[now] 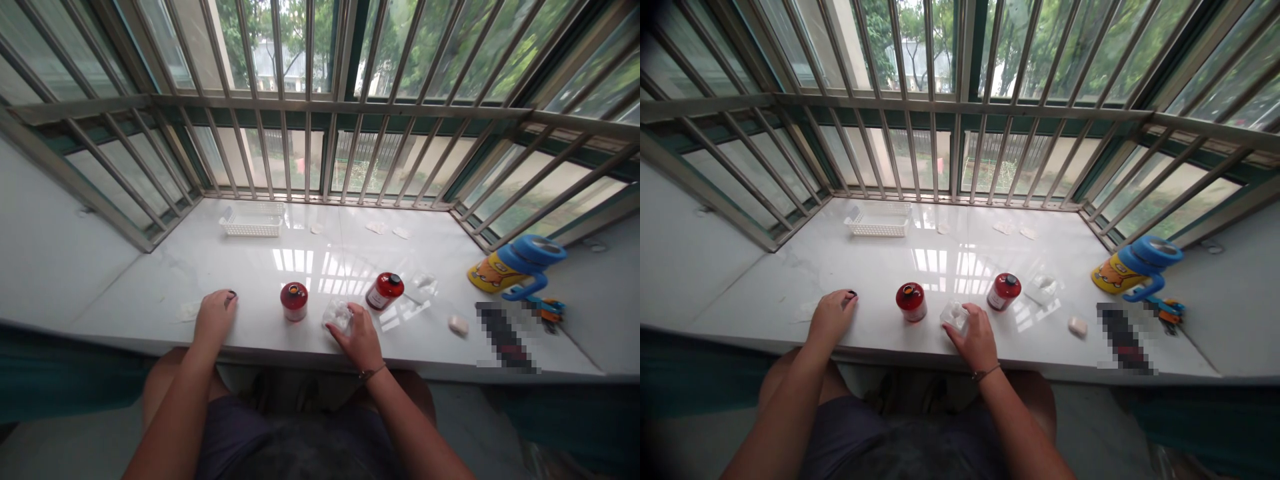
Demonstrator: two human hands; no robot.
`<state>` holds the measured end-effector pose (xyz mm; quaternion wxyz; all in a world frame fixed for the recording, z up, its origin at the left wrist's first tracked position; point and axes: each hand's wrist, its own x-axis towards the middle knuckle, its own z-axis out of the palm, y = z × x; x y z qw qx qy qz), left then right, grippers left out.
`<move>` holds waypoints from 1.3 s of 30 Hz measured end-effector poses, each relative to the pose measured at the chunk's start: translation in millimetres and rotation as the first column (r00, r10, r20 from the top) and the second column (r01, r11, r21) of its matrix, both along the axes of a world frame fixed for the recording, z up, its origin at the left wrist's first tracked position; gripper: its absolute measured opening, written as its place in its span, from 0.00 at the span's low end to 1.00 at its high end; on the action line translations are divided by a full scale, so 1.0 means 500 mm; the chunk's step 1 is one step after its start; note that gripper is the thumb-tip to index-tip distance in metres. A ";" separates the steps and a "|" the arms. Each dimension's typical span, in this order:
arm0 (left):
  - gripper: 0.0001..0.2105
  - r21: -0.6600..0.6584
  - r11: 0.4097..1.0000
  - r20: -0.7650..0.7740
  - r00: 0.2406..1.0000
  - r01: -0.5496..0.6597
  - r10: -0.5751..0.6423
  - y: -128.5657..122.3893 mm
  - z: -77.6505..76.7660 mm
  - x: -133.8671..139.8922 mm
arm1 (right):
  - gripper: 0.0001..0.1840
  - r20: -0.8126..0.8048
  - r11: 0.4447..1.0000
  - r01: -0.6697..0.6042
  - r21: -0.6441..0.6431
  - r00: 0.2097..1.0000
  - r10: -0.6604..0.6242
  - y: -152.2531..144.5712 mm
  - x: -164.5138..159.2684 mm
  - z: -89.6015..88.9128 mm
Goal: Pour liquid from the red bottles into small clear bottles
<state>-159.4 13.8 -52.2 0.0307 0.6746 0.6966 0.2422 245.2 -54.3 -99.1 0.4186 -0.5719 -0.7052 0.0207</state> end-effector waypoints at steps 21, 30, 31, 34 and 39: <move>0.18 0.046 0.836 0.227 0.809 0.547 -0.542 -0.004 0.213 0.200 | 0.35 0.007 1.000 0.003 0.000 1.000 -0.003 0.000 0.000 -0.001; 0.18 0.107 0.850 0.303 0.797 0.516 -0.522 0.009 0.200 0.248 | 0.35 -0.003 1.000 -0.002 -0.009 1.000 0.002 0.001 0.000 -0.002; 0.17 0.114 0.862 0.334 0.798 0.494 -0.501 0.009 0.193 0.252 | 0.35 -0.005 1.000 -0.005 -0.008 1.000 0.005 0.001 0.000 -0.001; 0.16 0.128 0.902 0.431 0.796 0.412 -0.425 0.003 0.171 0.261 | 0.34 -0.005 1.000 -0.011 -0.006 1.000 0.011 0.001 0.000 0.000; 0.11 0.203 0.899 0.413 0.798 0.388 -0.438 -0.008 0.150 0.266 | 0.34 -0.004 1.000 -0.017 0.001 1.000 0.017 0.001 0.000 0.001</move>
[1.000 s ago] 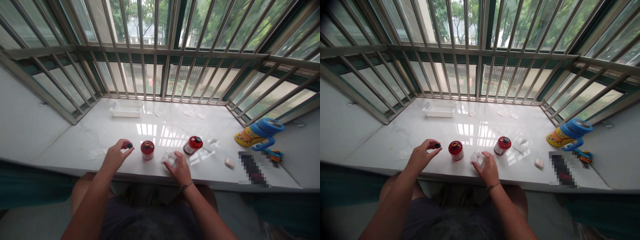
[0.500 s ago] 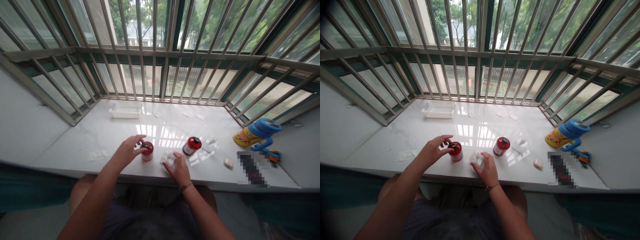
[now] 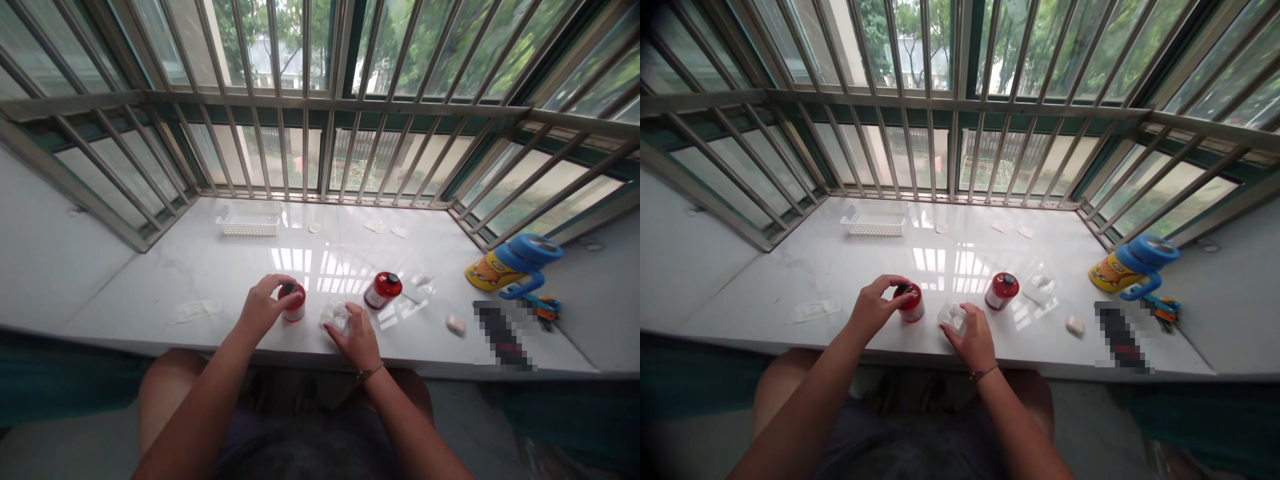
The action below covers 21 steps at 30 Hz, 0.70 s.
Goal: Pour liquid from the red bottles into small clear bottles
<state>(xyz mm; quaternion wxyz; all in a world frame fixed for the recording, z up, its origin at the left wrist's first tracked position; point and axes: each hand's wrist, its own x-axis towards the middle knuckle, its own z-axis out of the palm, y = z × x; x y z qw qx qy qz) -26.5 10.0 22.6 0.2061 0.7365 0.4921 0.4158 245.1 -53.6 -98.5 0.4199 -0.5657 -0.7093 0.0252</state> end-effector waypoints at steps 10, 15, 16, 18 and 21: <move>0.08 0.178 0.942 -0.305 0.926 0.283 -0.221 0.003 0.041 -0.005 | 0.34 0.001 1.000 0.006 0.004 1.000 -0.006 0.000 0.000 0.000; 0.09 0.199 0.927 -0.344 0.908 0.318 -0.238 0.001 0.046 -0.006 | 0.35 0.001 1.000 0.006 0.012 1.000 -0.006 0.001 0.000 -0.001; 0.09 0.208 0.929 -0.332 0.915 0.307 -0.228 0.001 0.043 -0.007 | 0.35 0.001 1.000 0.006 0.012 1.000 -0.006 0.001 0.000 -0.001; 0.10 0.212 0.938 -0.299 0.932 0.276 -0.207 0.003 0.036 -0.010 | 0.35 0.001 1.000 0.005 0.008 1.000 -0.005 0.000 0.001 -0.002; 0.10 0.174 0.949 -0.242 0.945 0.263 -0.218 0.006 0.026 -0.014 | 0.35 0.003 1.000 0.006 0.001 1.000 -0.006 0.000 0.001 -0.002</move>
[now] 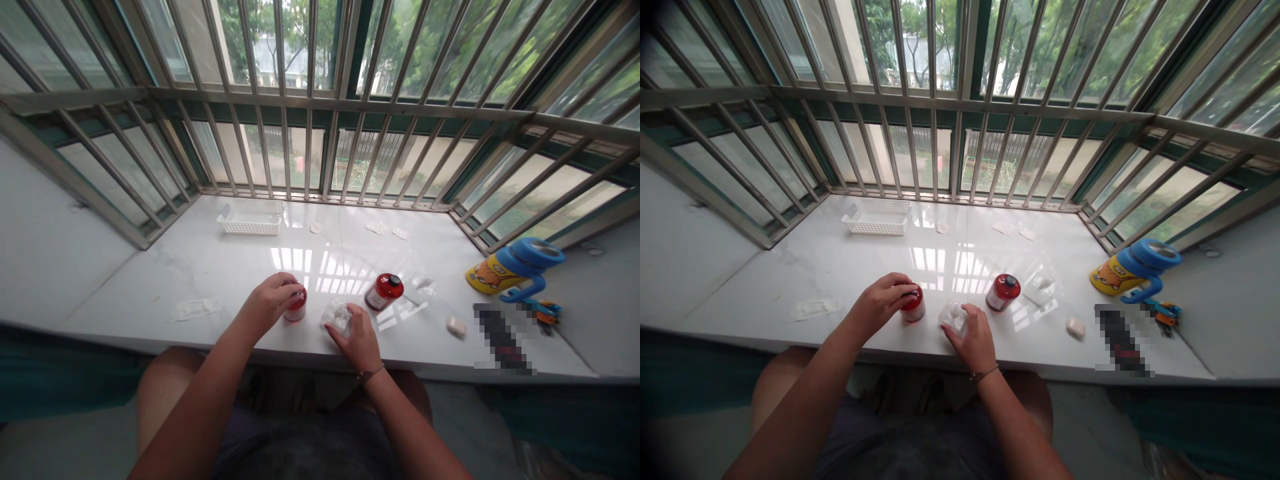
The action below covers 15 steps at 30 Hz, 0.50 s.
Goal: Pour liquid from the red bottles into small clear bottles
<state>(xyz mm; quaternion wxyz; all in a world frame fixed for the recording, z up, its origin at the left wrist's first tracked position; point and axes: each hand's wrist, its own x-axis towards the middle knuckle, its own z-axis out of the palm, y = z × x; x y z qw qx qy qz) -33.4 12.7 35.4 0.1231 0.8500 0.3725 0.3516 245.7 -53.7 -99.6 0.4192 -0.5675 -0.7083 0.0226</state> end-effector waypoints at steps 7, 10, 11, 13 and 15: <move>0.10 -0.127 0.989 0.138 0.986 -0.081 0.098 -0.009 -0.022 0.005 | 0.35 -0.001 1.000 0.000 0.005 1.000 0.000 0.000 0.000 0.000; 0.11 -0.206 0.975 0.201 0.971 -0.086 0.128 -0.023 -0.027 0.010 | 0.35 0.007 1.000 0.002 0.013 1.000 -0.002 0.000 -0.001 0.001; 0.11 -0.231 0.970 0.223 0.967 -0.073 0.126 -0.027 -0.027 0.013 | 0.35 0.008 1.000 0.002 0.015 1.000 -0.003 0.000 -0.001 0.001; 0.13 -0.283 0.957 0.261 0.955 -0.063 0.140 -0.034 -0.027 0.021 | 0.35 0.012 1.000 0.002 0.016 1.000 -0.002 0.000 -0.001 0.001; 0.14 -0.342 0.936 0.294 0.937 -0.080 0.188 -0.036 -0.030 0.034 | 0.35 0.018 1.000 0.001 0.014 1.000 -0.001 0.000 -0.001 0.000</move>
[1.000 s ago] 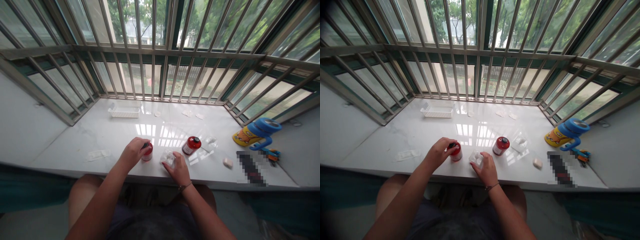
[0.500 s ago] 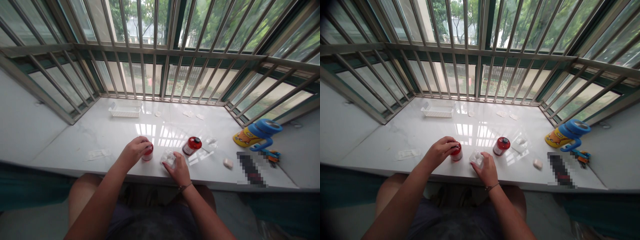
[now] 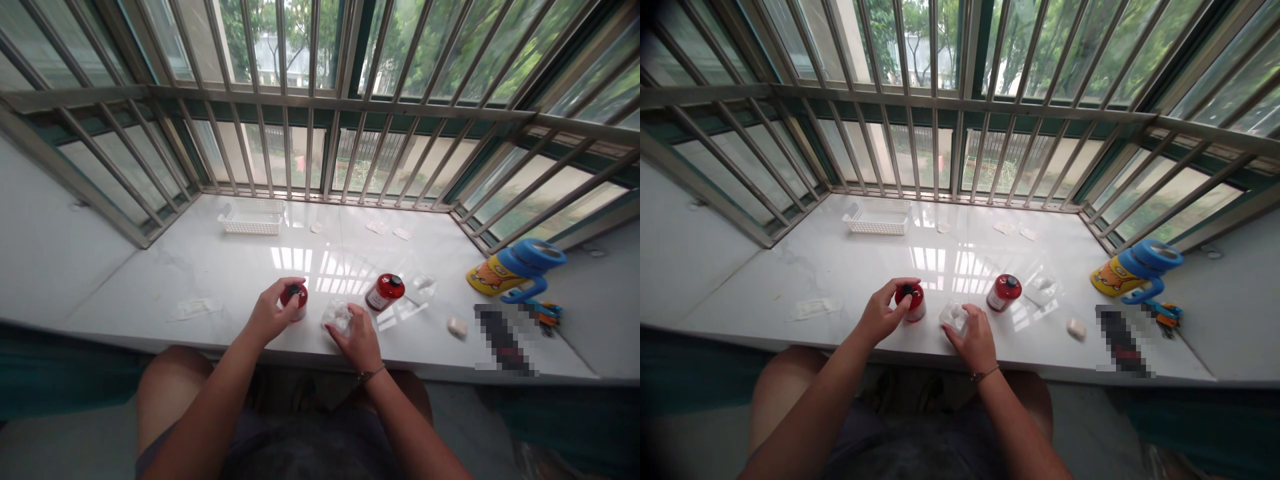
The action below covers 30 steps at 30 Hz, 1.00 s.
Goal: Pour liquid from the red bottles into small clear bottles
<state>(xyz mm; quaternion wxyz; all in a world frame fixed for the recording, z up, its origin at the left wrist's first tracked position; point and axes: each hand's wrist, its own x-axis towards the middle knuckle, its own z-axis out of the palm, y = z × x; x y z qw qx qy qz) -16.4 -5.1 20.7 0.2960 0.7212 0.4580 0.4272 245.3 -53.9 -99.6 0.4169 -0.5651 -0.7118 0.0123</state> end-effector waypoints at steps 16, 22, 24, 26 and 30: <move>0.17 -0.184 0.954 0.164 0.950 -0.236 0.267 0.027 -0.024 0.074 | 0.36 0.001 1.000 0.000 -0.001 1.000 0.000 0.000 0.001 -0.001; 0.21 -0.191 0.950 0.207 0.936 -0.248 0.286 0.029 -0.030 0.074 | 0.36 -0.006 1.000 -0.003 -0.008 1.000 0.003 -0.001 0.001 -0.003; 0.24 -0.198 0.949 0.227 0.930 -0.247 0.289 0.029 -0.030 0.073 | 0.36 -0.006 1.000 -0.001 -0.007 1.000 0.001 -0.001 0.000 -0.002; 0.20 -0.191 0.953 0.192 0.943 -0.236 0.272 0.029 -0.029 0.071 | 0.36 -0.004 1.000 0.000 -0.004 1.000 0.000 -0.001 0.000 0.000; 0.15 -0.157 0.965 0.136 0.963 -0.210 0.232 0.030 -0.027 0.069 | 0.35 -0.005 1.000 0.001 -0.001 1.000 -0.001 -0.002 -0.001 0.001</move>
